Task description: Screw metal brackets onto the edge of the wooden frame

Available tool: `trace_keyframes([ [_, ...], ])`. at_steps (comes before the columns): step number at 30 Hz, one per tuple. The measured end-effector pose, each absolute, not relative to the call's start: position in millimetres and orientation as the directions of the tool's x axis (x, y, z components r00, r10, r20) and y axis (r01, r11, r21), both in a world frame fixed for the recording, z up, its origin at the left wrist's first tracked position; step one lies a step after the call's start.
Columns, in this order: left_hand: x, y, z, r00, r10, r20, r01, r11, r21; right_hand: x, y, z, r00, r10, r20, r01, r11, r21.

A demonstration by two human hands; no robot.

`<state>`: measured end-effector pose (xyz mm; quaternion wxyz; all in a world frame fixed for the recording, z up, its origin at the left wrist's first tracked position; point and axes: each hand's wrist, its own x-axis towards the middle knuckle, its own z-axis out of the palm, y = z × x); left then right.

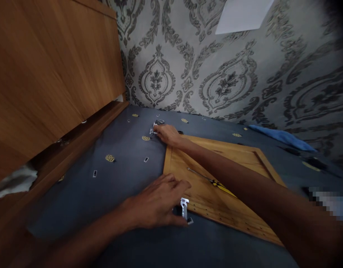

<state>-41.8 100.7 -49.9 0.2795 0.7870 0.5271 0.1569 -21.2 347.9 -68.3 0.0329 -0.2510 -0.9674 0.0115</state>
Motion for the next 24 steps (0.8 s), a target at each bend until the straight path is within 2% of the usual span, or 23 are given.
trace_keyframes([
  [11, -41.9, 102.8, -44.5, 0.387, 0.918, -0.081, 0.747, -0.261, 0.612, -31.6, 334.6, -61.5, -0.885, 0.465, -0.001, 0.463, 0.882, 0.091],
  [24, -41.3, 102.3, -46.1, 0.384, 0.922, -0.038, 0.72, -0.274, 0.637, -46.2, 338.8, -56.8, -0.916, 0.394, -0.072, 0.389, 0.918, 0.077],
])
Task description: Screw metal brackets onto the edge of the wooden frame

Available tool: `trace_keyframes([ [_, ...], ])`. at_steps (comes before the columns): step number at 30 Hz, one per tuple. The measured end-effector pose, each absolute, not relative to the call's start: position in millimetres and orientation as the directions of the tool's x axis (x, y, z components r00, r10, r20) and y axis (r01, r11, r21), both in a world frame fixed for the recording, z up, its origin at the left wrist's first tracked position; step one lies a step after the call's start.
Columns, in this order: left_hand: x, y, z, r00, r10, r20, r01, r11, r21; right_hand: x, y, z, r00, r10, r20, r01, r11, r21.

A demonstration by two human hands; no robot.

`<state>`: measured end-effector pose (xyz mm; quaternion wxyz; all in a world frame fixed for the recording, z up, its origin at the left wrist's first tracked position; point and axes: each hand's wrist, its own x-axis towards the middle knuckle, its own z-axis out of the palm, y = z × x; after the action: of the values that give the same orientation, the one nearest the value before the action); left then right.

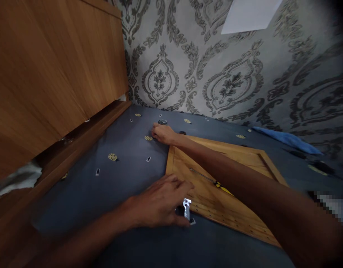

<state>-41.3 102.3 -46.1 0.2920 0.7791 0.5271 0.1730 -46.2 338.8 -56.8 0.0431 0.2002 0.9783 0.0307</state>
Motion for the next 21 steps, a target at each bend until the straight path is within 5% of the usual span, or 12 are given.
trace_keyframes([
  [21, -41.6, 101.3, -49.6, 0.371, 0.927, -0.054, 0.732, -0.256, 0.631, 11.3, 315.0, -86.9, -0.937, 0.339, 0.086, 0.317, 0.927, -0.202],
])
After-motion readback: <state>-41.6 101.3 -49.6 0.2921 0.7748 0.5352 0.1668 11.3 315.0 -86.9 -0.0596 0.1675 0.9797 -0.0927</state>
